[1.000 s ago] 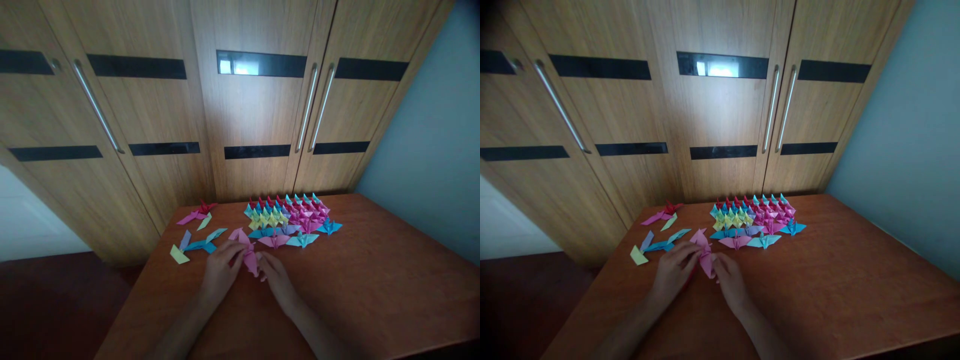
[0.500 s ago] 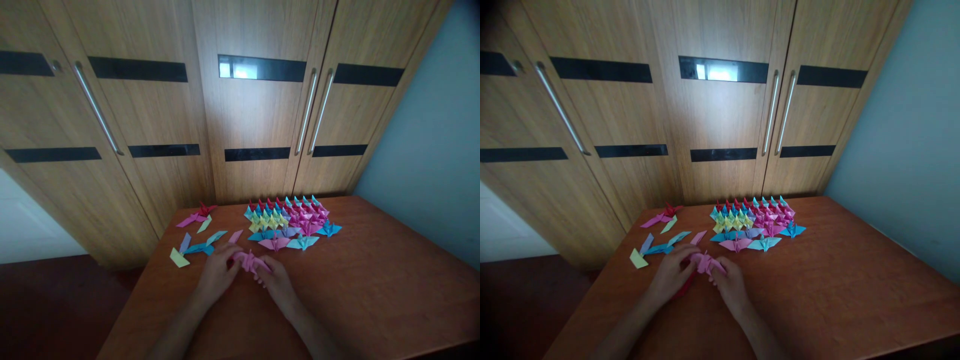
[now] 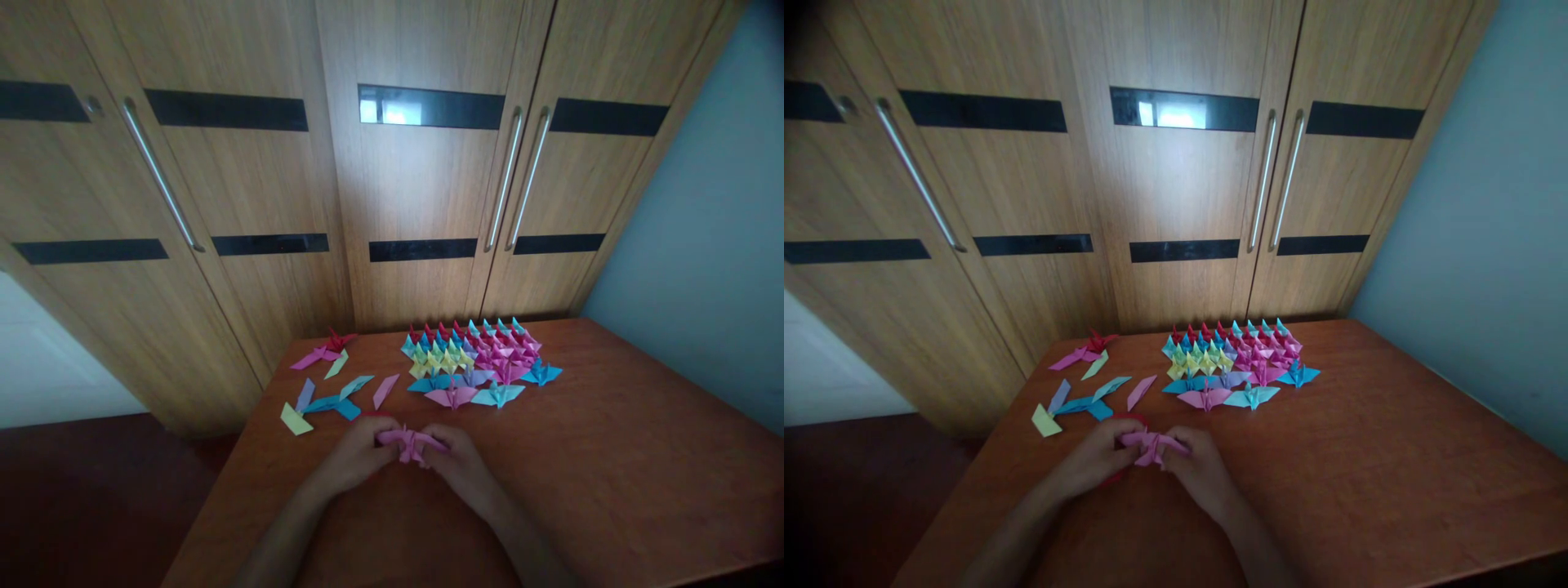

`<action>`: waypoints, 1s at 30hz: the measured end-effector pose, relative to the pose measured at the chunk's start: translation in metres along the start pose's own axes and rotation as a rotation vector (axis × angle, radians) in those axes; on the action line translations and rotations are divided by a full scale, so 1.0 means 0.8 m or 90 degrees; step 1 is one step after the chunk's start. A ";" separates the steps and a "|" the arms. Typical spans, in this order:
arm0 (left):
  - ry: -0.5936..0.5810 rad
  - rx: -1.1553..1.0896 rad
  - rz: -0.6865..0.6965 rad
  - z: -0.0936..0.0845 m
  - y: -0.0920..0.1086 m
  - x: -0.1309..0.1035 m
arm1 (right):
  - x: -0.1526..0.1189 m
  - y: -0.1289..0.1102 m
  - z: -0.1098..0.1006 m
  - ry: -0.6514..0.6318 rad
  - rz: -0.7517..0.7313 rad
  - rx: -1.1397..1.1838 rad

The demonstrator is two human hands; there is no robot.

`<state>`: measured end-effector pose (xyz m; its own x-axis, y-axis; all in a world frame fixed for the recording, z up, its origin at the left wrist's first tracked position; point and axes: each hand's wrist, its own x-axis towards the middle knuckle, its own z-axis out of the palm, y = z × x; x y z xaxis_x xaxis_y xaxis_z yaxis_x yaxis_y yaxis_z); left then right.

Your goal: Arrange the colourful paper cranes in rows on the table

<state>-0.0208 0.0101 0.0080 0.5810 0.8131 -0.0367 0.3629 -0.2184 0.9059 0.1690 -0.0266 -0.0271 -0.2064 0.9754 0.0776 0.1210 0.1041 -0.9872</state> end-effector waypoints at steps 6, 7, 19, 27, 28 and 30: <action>-0.031 -0.298 -0.015 0.000 -0.002 -0.002 | -0.003 -0.006 -0.007 -0.042 0.058 0.348; -0.032 -0.342 -0.018 0.001 -0.003 -0.002 | -0.003 -0.006 -0.007 -0.050 0.067 0.397; 0.035 -0.558 -0.045 0.002 -0.005 -0.005 | -0.001 -0.007 -0.016 0.041 0.089 0.612; 0.051 -0.574 -0.027 -0.001 -0.010 -0.003 | 0.001 0.000 -0.017 0.082 0.082 0.602; 0.053 -0.574 -0.024 -0.001 -0.009 -0.003 | 0.002 0.001 -0.017 0.094 0.084 0.596; 0.054 -0.564 -0.021 -0.001 -0.008 -0.003 | 0.004 0.004 -0.017 0.116 0.094 0.582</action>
<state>-0.0248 0.0102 0.0029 0.5115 0.8566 -0.0685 -0.3388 0.2743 0.9000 0.1821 -0.0206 -0.0278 -0.0853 0.9900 -0.1120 -0.6906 -0.1398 -0.7097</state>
